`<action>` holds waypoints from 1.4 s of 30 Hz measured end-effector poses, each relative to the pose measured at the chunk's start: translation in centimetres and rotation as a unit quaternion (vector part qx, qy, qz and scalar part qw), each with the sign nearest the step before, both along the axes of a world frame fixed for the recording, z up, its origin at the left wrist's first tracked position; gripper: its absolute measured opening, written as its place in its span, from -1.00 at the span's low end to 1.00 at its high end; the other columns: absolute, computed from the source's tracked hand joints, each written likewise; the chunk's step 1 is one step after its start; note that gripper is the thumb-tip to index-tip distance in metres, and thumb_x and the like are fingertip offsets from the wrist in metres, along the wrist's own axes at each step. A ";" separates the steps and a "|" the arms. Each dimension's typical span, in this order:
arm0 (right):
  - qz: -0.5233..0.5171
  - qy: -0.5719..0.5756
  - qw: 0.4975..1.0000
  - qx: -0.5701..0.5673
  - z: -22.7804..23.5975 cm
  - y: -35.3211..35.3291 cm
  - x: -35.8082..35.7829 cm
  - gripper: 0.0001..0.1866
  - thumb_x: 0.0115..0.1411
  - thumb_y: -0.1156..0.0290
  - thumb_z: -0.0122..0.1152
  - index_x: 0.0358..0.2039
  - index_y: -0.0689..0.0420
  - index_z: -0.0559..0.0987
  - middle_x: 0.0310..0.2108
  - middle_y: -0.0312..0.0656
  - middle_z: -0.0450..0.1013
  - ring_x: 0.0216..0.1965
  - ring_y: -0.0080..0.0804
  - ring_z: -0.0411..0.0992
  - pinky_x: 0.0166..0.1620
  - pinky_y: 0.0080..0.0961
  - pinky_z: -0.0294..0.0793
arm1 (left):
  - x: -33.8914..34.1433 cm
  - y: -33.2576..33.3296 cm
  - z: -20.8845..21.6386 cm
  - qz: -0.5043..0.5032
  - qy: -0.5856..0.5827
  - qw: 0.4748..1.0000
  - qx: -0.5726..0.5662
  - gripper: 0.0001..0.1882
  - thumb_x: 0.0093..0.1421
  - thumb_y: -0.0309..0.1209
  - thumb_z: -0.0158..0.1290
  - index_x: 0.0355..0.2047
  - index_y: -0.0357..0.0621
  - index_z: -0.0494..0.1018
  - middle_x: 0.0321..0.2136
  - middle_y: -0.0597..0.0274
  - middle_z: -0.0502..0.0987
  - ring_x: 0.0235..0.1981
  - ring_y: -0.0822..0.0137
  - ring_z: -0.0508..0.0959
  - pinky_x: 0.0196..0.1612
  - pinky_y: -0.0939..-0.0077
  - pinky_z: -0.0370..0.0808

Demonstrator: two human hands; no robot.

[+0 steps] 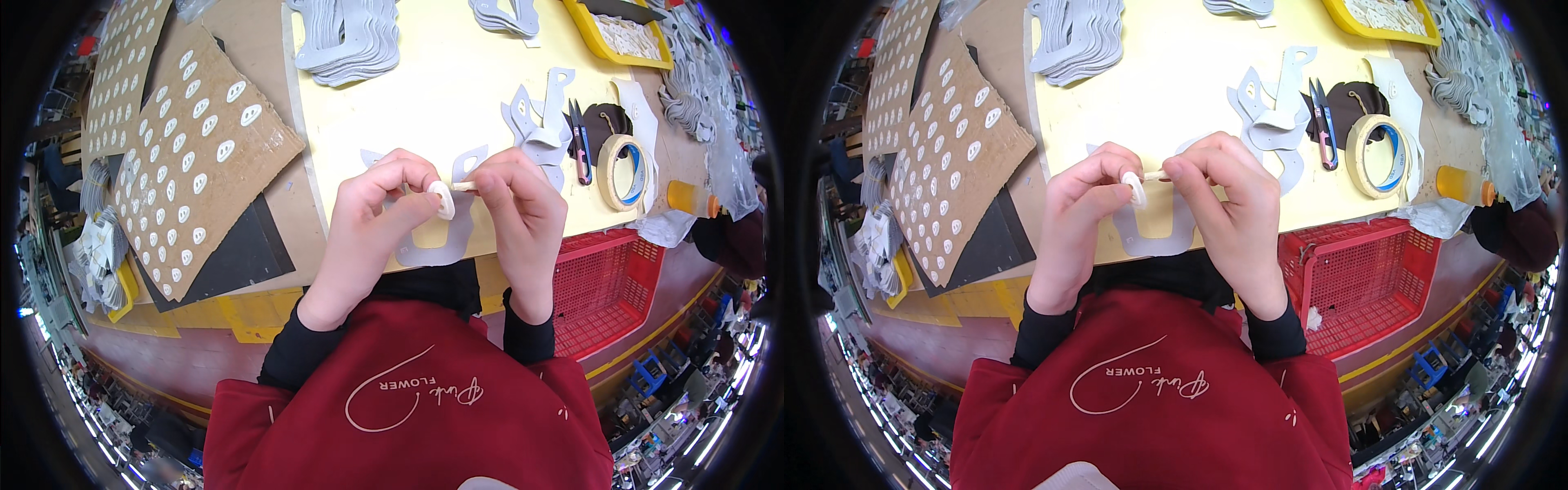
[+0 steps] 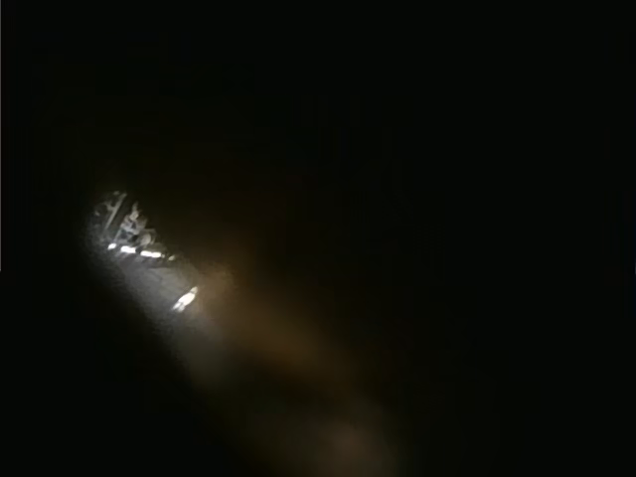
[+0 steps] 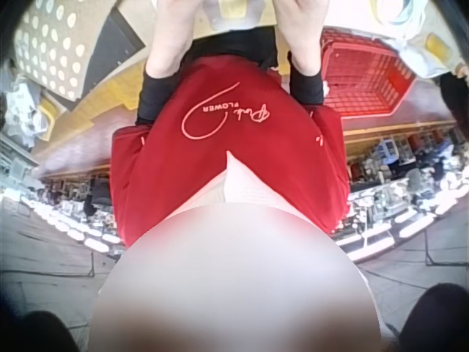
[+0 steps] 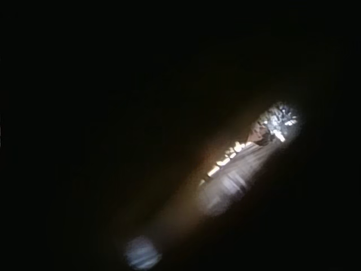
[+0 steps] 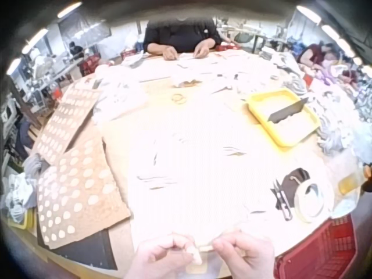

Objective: The person repeatedly picks up small white circular pieces and places them onto gray cutout shapes on a yellow work surface. They handle the pieces one at a time, aligning and pressing them into position. The person also moves stacks of cutouts and small parts across the table while continuing the assembly.

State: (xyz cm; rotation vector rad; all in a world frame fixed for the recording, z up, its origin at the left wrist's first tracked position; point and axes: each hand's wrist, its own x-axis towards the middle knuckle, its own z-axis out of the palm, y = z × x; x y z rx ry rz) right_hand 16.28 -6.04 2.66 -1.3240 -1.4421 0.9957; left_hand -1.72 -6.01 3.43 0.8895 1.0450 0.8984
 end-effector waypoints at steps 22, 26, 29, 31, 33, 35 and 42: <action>0.000 -0.135 0.967 0.215 1.2 -0.9 -0.4 -0.69 -0.14 0.68 0.50 -0.32 0.16 0.69 -0.32 -0.24 0.55 -0.31 -0.30 0.48 -0.27 -0.44 0.44 | 0.7 -0.6 0.9 0.058 0.259 0.936 0.230 -0.89 0.06 -0.49 0.23 -0.41 -0.13 0.51 -0.32 0.25 0.50 -0.20 0.19 0.44 -0.08 0.38 0.37; -0.007 -0.178 0.953 0.244 1.2 -0.8 -0.5 -0.69 -0.16 0.66 0.50 -0.33 0.14 0.70 -0.34 -0.26 0.56 -0.31 -0.30 0.46 -0.26 -0.42 0.41 | 0.7 -0.7 1.0 0.054 0.287 0.922 0.254 -0.89 0.05 -0.48 0.24 -0.42 -0.10 0.51 -0.32 0.27 0.49 -0.19 0.18 0.44 -0.08 0.35 0.36; -0.010 -0.179 0.957 0.226 1.3 -0.9 -0.4 -0.70 -0.16 0.66 0.50 -0.34 0.15 0.70 -0.34 -0.25 0.56 -0.31 -0.30 0.46 -0.26 -0.42 0.41 | 0.8 -0.7 0.9 0.052 0.303 0.915 0.263 -0.89 0.04 -0.48 0.24 -0.42 -0.08 0.51 -0.32 0.27 0.49 -0.19 0.18 0.44 -0.07 0.33 0.36; -0.016 -0.172 0.961 0.215 1.3 -1.1 -0.3 -0.70 -0.16 0.67 0.50 -0.33 0.15 0.70 -0.35 -0.25 0.56 -0.31 -0.30 0.47 -0.26 -0.42 0.41 | 0.8 -0.7 0.7 0.046 0.308 0.913 0.263 -0.89 0.04 -0.48 0.23 -0.42 -0.08 0.51 -0.32 0.27 0.49 -0.19 0.18 0.44 -0.06 0.32 0.35; -0.026 -0.159 0.964 0.212 1.2 -1.2 -0.3 -0.69 -0.15 0.68 0.50 -0.33 0.17 0.70 -0.35 -0.24 0.56 -0.31 -0.30 0.47 -0.26 -0.43 0.42 | 0.8 -0.6 0.6 0.052 0.314 0.912 0.259 -0.89 0.04 -0.49 0.24 -0.43 -0.09 0.51 -0.33 0.27 0.49 -0.20 0.18 0.45 -0.07 0.33 0.36; -0.036 -0.139 0.969 0.202 1.3 -1.2 -0.1 -0.69 -0.14 0.69 0.50 -0.32 0.18 0.70 -0.35 -0.23 0.56 -0.31 -0.30 0.48 -0.26 -0.43 0.42 | 0.8 -0.6 0.4 0.054 0.305 0.918 0.247 -0.89 0.04 -0.49 0.24 -0.43 -0.10 0.51 -0.34 0.26 0.49 -0.21 0.18 0.45 -0.08 0.35 0.37; -0.033 -0.055 0.993 0.103 1.3 -1.2 0.0 -0.78 -0.03 0.67 0.46 -0.31 0.21 0.70 -0.35 -0.19 0.57 -0.29 -0.31 0.50 -0.22 -0.46 0.45 | 0.6 -0.6 0.6 0.028 0.214 0.960 0.178 -0.92 0.10 -0.48 0.22 -0.42 -0.16 0.52 -0.34 0.24 0.51 -0.20 0.23 0.46 -0.08 0.41 0.38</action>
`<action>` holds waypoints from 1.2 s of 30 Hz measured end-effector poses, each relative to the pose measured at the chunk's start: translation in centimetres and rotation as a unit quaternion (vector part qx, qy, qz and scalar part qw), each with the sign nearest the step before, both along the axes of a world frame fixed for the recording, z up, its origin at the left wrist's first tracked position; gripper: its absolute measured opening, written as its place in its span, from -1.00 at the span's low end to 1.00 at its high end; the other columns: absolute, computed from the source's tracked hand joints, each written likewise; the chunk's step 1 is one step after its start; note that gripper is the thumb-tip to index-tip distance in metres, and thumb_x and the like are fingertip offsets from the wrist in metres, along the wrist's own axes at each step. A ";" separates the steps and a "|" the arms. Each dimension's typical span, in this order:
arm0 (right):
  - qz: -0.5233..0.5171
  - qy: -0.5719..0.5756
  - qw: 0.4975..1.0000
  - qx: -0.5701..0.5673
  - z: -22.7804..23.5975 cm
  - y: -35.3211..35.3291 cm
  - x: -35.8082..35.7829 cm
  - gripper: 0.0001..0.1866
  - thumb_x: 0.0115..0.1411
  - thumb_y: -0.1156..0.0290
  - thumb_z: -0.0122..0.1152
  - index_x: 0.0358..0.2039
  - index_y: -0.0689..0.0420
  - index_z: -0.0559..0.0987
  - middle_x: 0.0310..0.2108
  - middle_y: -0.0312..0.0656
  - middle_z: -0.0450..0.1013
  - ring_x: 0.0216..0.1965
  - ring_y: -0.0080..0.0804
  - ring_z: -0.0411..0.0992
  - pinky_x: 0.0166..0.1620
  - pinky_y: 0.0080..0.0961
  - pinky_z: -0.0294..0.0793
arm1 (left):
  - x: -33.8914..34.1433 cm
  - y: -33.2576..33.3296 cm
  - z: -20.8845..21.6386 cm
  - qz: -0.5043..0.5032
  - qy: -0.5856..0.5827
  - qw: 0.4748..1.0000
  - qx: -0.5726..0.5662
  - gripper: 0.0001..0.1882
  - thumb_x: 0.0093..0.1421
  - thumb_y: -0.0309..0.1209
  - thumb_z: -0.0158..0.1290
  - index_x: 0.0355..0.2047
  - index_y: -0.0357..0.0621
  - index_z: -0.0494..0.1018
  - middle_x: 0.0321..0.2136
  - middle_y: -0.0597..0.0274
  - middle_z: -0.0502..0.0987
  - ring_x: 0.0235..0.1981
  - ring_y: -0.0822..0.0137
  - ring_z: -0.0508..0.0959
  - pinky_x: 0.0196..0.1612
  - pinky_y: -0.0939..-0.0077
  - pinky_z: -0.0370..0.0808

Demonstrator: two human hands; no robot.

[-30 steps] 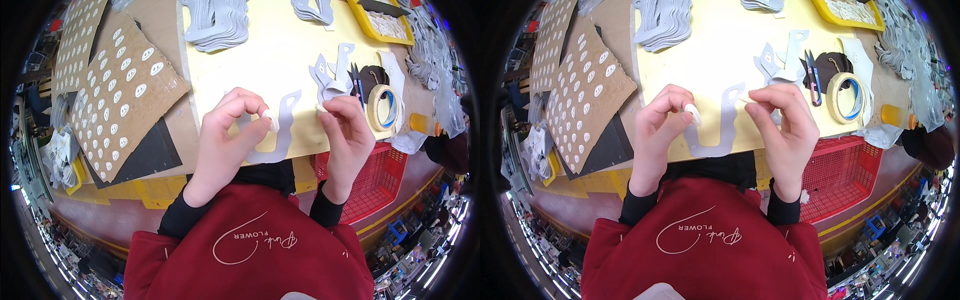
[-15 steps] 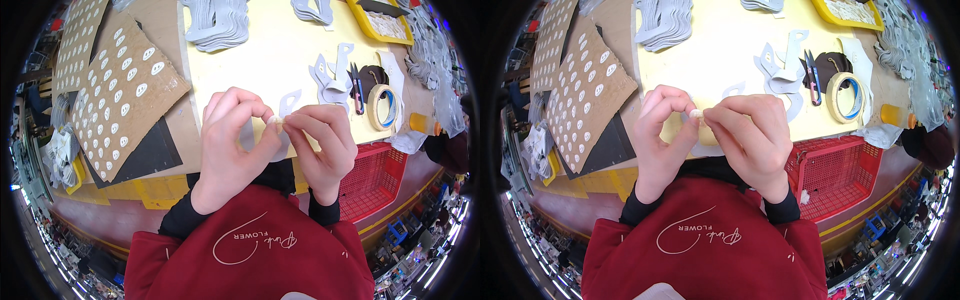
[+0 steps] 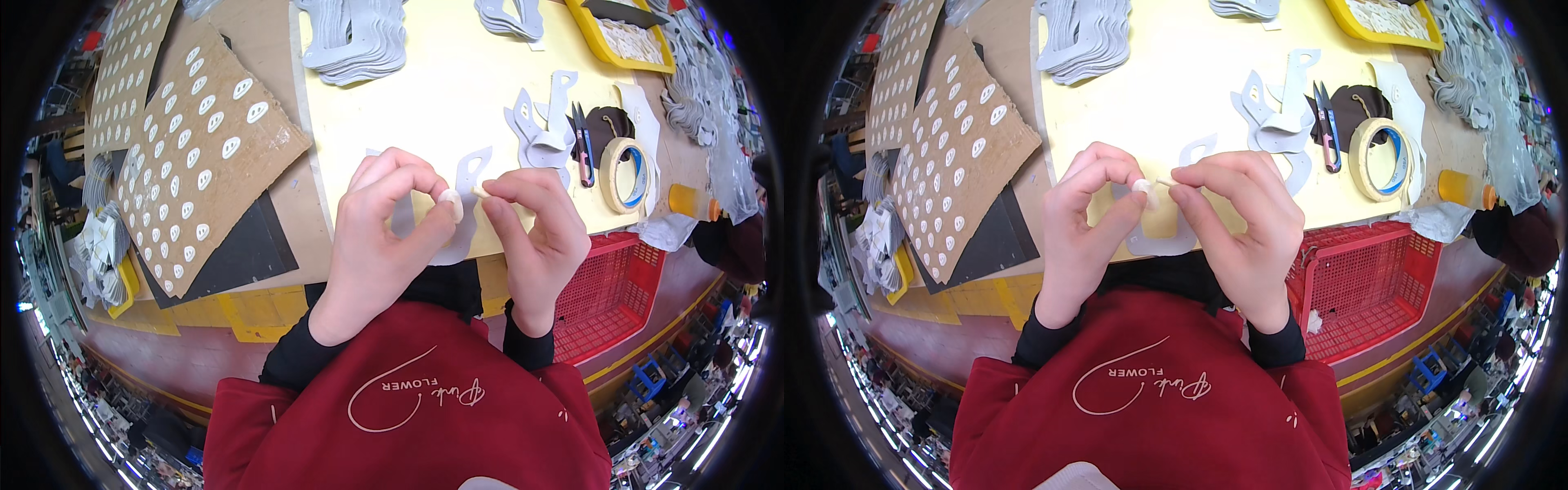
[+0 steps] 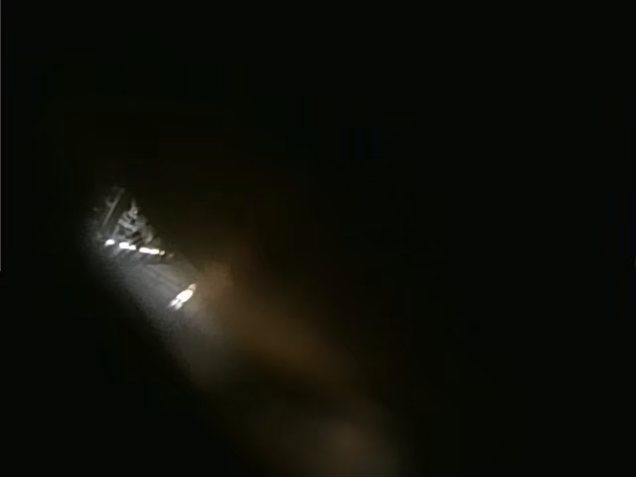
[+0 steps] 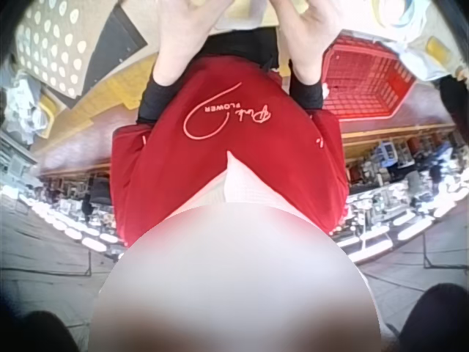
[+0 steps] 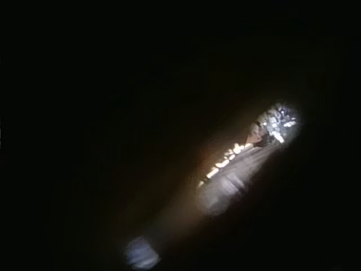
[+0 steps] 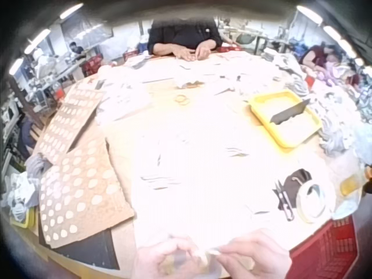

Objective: The person repeatedly picks up small white circular pieces and places them onto gray cutout shapes on a yellow work surface. They handle the pieces one at a time, aligning and pressing them into position. The person also moves stacks of cutouts and small parts across the table while continuing the assembly.

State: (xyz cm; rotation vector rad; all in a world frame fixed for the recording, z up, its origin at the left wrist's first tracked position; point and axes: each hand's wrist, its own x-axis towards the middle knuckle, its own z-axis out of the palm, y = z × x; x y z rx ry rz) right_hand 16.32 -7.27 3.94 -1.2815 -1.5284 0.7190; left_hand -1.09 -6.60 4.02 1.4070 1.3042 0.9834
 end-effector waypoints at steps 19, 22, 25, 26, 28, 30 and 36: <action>0.017 -0.009 1.000 -0.005 -0.2 -0.3 -0.3 -0.78 -0.04 0.65 0.49 -0.33 0.20 0.70 -0.36 -0.22 0.57 -0.29 -0.32 0.50 -0.22 -0.46 0.46 | -0.5 0.1 0.6 -0.039 -0.203 0.965 -0.159 -0.94 0.23 -0.52 0.01 -0.33 -0.21 0.48 -0.22 0.35 0.44 -0.19 0.52 0.38 -0.05 0.59 0.28; 0.056 -0.050 0.997 0.004 0.0 -0.6 0.3 -0.77 -0.05 0.65 0.49 -0.33 0.20 0.70 -0.35 -0.22 0.57 -0.30 -0.32 0.51 -0.23 -0.44 0.47 | -0.6 0.1 0.5 -0.026 -0.237 0.956 -0.170 -0.93 0.24 -0.52 0.00 -0.33 -0.21 0.48 -0.22 0.35 0.45 -0.19 0.52 0.39 -0.05 0.61 0.28; 0.089 -0.116 0.988 0.043 0.2 -0.5 2.5 -0.77 -0.04 0.65 0.47 -0.32 0.22 0.69 -0.33 -0.20 0.59 -0.32 -0.32 0.51 -0.24 -0.44 0.48 | -0.8 0.1 0.2 -0.018 -0.223 0.964 -0.142 -0.94 0.25 -0.52 0.01 -0.33 -0.22 0.48 -0.23 0.34 0.45 -0.18 0.52 0.40 -0.04 0.62 0.27; 0.073 -0.134 0.986 0.063 0.1 -0.2 3.7 -0.78 -0.03 0.65 0.46 -0.31 0.22 0.69 -0.33 -0.19 0.59 -0.32 -0.33 0.51 -0.24 -0.44 0.48 | -1.0 0.1 0.1 -0.009 -0.189 0.973 -0.134 -0.95 0.24 -0.52 0.05 -0.33 -0.22 0.49 -0.25 0.34 0.47 -0.19 0.51 0.41 -0.05 0.60 0.28; -0.021 -0.131 0.988 0.076 -0.4 0.3 6.2 -0.79 0.01 0.64 0.44 -0.29 0.23 0.68 -0.32 -0.19 0.60 -0.34 -0.40 0.49 -0.24 -0.49 0.46 | -1.0 0.2 -0.3 0.002 -0.154 0.982 -0.108 -0.95 0.21 -0.51 0.14 -0.33 -0.23 0.52 -0.27 0.35 0.50 -0.19 0.50 0.43 -0.08 0.55 0.29; -0.178 -0.094 0.978 0.052 -1.0 0.6 8.7 -0.82 0.08 0.64 0.42 -0.26 0.26 0.68 -0.32 -0.22 0.59 -0.36 -0.52 0.44 -0.23 -0.57 0.42 | -1.1 0.3 -0.6 0.010 -0.133 0.986 -0.099 -0.95 0.21 -0.52 0.14 -0.34 -0.24 0.51 -0.27 0.34 0.50 -0.19 0.49 0.43 -0.07 0.55 0.28; -0.366 -0.157 0.916 -0.047 -2.2 0.0 13.9 -0.87 0.21 0.53 0.36 -0.24 0.28 0.69 -0.35 -0.25 0.62 -0.35 -0.58 0.47 -0.20 -0.59 0.45 | -0.4 0.4 -0.7 0.012 -0.126 0.986 -0.108 -0.93 0.21 -0.50 0.13 -0.36 -0.27 0.49 -0.27 0.32 0.49 -0.17 0.47 0.41 -0.02 0.57 0.23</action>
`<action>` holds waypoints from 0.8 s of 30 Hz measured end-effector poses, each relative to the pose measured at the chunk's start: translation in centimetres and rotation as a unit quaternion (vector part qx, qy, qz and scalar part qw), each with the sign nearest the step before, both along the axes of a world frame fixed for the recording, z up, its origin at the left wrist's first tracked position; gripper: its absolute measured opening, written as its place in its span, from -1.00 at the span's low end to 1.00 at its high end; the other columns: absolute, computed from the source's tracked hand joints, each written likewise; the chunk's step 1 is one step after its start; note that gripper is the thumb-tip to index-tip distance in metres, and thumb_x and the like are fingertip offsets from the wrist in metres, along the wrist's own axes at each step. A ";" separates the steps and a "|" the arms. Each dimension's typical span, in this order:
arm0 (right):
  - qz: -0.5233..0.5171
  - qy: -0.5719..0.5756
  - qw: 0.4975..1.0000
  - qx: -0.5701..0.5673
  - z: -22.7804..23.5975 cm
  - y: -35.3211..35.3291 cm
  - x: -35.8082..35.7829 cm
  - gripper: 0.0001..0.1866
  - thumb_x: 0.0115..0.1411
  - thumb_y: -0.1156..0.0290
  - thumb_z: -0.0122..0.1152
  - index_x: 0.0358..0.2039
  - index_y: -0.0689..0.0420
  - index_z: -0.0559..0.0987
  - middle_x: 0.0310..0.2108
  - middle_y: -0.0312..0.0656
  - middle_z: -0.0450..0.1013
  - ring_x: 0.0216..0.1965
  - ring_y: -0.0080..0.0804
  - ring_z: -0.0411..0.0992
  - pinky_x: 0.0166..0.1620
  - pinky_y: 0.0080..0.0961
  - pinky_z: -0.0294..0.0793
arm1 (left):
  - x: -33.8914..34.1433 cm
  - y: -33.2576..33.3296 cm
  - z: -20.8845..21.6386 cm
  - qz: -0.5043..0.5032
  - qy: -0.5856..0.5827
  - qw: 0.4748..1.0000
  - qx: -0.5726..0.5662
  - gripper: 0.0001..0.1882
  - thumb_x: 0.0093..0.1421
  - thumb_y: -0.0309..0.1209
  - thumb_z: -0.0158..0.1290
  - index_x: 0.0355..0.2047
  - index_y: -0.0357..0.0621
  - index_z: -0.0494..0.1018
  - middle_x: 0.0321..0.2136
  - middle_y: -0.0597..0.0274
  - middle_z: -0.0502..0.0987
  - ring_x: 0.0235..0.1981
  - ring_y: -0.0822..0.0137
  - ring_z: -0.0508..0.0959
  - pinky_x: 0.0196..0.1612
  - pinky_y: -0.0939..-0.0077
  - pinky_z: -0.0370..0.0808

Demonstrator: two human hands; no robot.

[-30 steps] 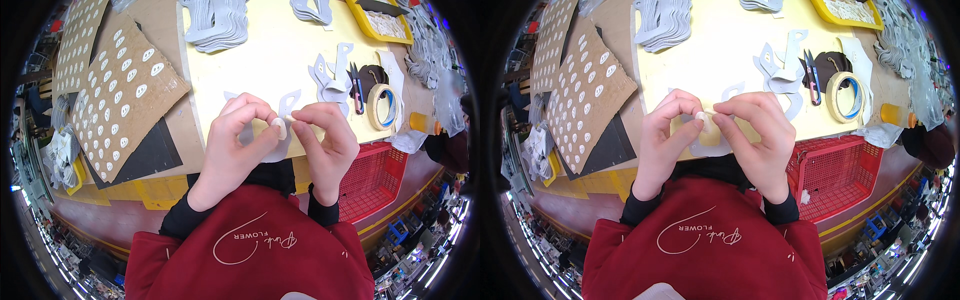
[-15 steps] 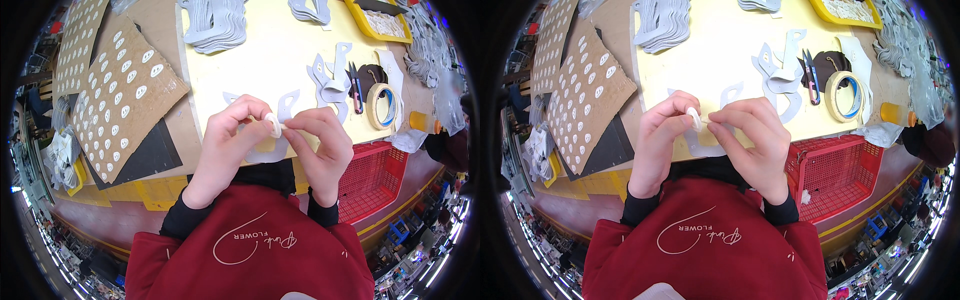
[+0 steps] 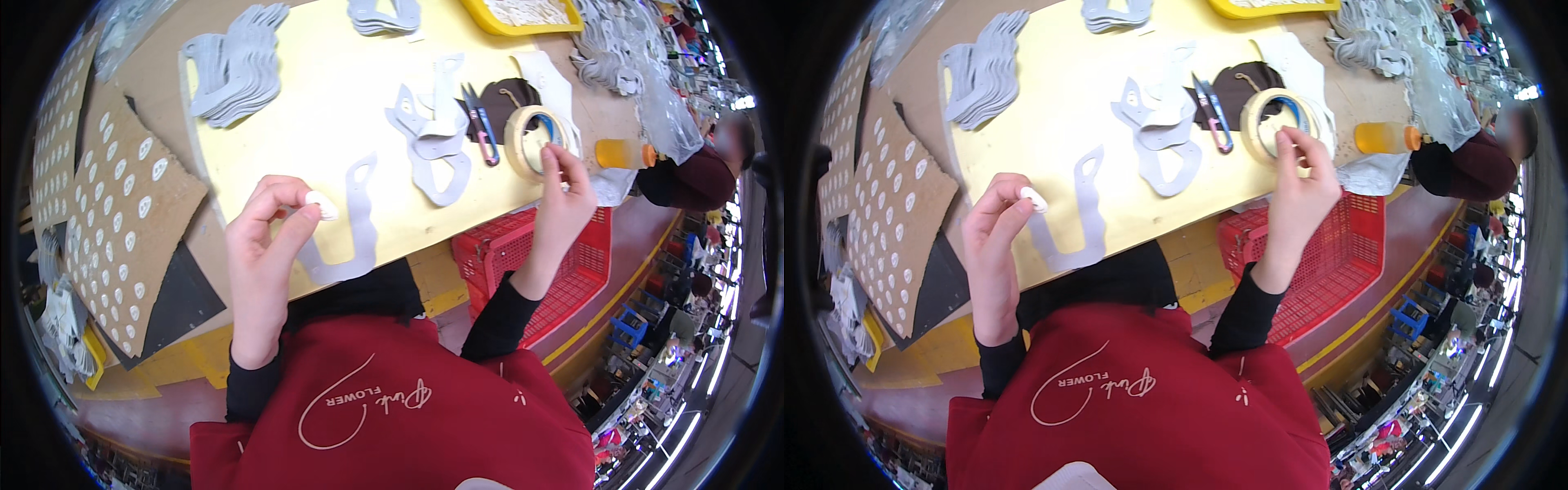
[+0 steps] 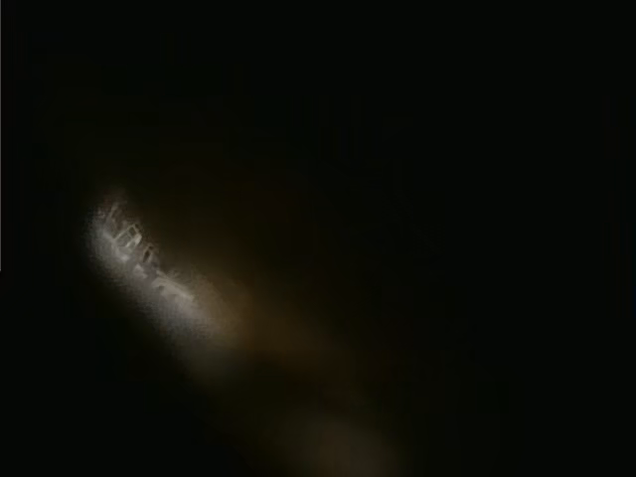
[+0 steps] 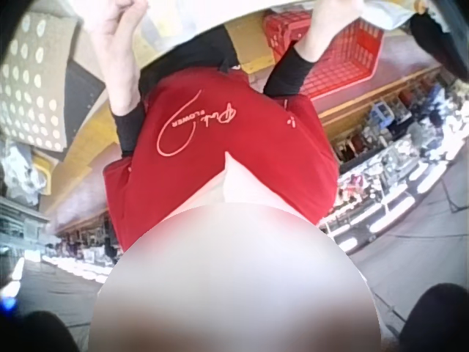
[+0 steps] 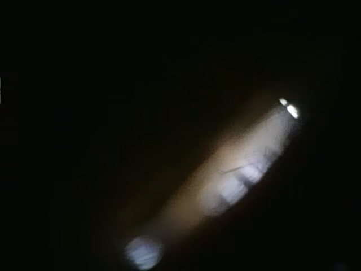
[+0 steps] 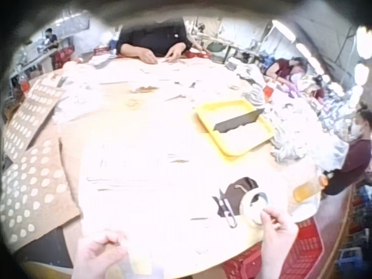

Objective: The person repeatedly picks up small white circular pieces and places them onto gray cutout shapes on a yellow work surface. They handle the pieces one at a time, aligning and pressing them into position. The person also moves stacks of cutouts and small parts across the table while continuing the assembly.

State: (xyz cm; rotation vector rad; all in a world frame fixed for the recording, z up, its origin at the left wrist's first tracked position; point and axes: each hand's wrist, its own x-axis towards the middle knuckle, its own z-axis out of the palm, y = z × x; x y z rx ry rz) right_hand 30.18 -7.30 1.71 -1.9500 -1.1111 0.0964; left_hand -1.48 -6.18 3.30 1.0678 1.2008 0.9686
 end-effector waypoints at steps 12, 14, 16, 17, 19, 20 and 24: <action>0.073 -0.140 0.987 0.011 -1.3 -2.0 -0.1 -0.85 0.13 0.57 0.38 -0.25 0.16 0.73 -0.22 -0.23 0.61 -0.13 -0.29 0.54 -0.02 -0.40 0.47 | 0.5 0.0 -0.1 -0.024 0.038 0.999 -0.013 -0.92 0.20 -0.49 0.13 -0.38 -0.26 0.48 -0.28 0.31 0.48 -0.17 0.45 0.38 -0.01 0.56 0.21; 0.077 -0.152 0.985 0.022 -1.4 -2.1 0.0 -0.85 0.13 0.56 0.39 -0.25 0.14 0.73 -0.21 -0.25 0.61 -0.13 -0.31 0.53 0.00 -0.40 0.45 | 0.5 0.0 -0.2 -0.024 0.040 0.999 -0.012 -0.92 0.20 -0.49 0.13 -0.38 -0.26 0.48 -0.28 0.31 0.48 -0.18 0.45 0.38 -0.01 0.56 0.21; 0.080 -0.175 0.981 0.021 -1.6 -2.1 0.0 -0.85 0.13 0.54 0.40 -0.25 0.12 0.74 -0.21 -0.28 0.61 -0.12 -0.32 0.52 0.02 -0.39 0.42 | 0.5 -0.1 -0.3 -0.024 0.043 0.999 -0.011 -0.92 0.20 -0.50 0.13 -0.38 -0.26 0.48 -0.28 0.32 0.48 -0.18 0.45 0.38 -0.02 0.56 0.21; 0.082 -0.193 0.978 0.015 -1.7 -2.1 0.1 -0.85 0.13 0.54 0.40 -0.26 0.12 0.74 -0.21 -0.29 0.61 -0.11 -0.32 0.52 0.03 -0.39 0.40 | 0.5 -0.1 -0.3 -0.024 0.043 0.999 -0.013 -0.92 0.20 -0.50 0.13 -0.38 -0.27 0.48 -0.28 0.32 0.47 -0.18 0.45 0.38 -0.02 0.56 0.21; 0.082 -0.209 0.974 0.005 -1.8 -2.1 0.0 -0.86 0.13 0.52 0.40 -0.26 0.11 0.74 -0.21 -0.31 0.61 -0.10 -0.33 0.51 0.04 -0.38 0.38 | 0.6 -0.1 -0.4 -0.025 0.043 0.999 -0.013 -0.92 0.20 -0.50 0.13 -0.38 -0.27 0.48 -0.28 0.32 0.47 -0.18 0.45 0.38 -0.02 0.56 0.21; 0.081 -0.207 0.975 0.001 -1.9 -2.1 0.1 -0.87 0.13 0.52 0.40 -0.26 0.11 0.74 -0.21 -0.32 0.61 -0.10 -0.33 0.50 0.05 -0.37 0.37 | 0.6 -0.1 -0.4 -0.024 0.041 0.999 -0.015 -0.92 0.20 -0.50 0.13 -0.38 -0.27 0.48 -0.28 0.32 0.47 -0.18 0.45 0.38 -0.02 0.56 0.21; 0.085 -0.184 0.979 -0.006 -1.8 -2.2 0.2 -0.88 0.14 0.51 0.40 -0.27 0.11 0.73 -0.20 -0.31 0.61 -0.09 -0.32 0.51 0.06 -0.37 0.38 | 0.6 -0.2 -0.4 -0.024 0.044 0.999 -0.014 -0.92 0.20 -0.50 0.13 -0.37 -0.27 0.48 -0.29 0.32 0.47 -0.18 0.45 0.37 -0.02 0.56 0.21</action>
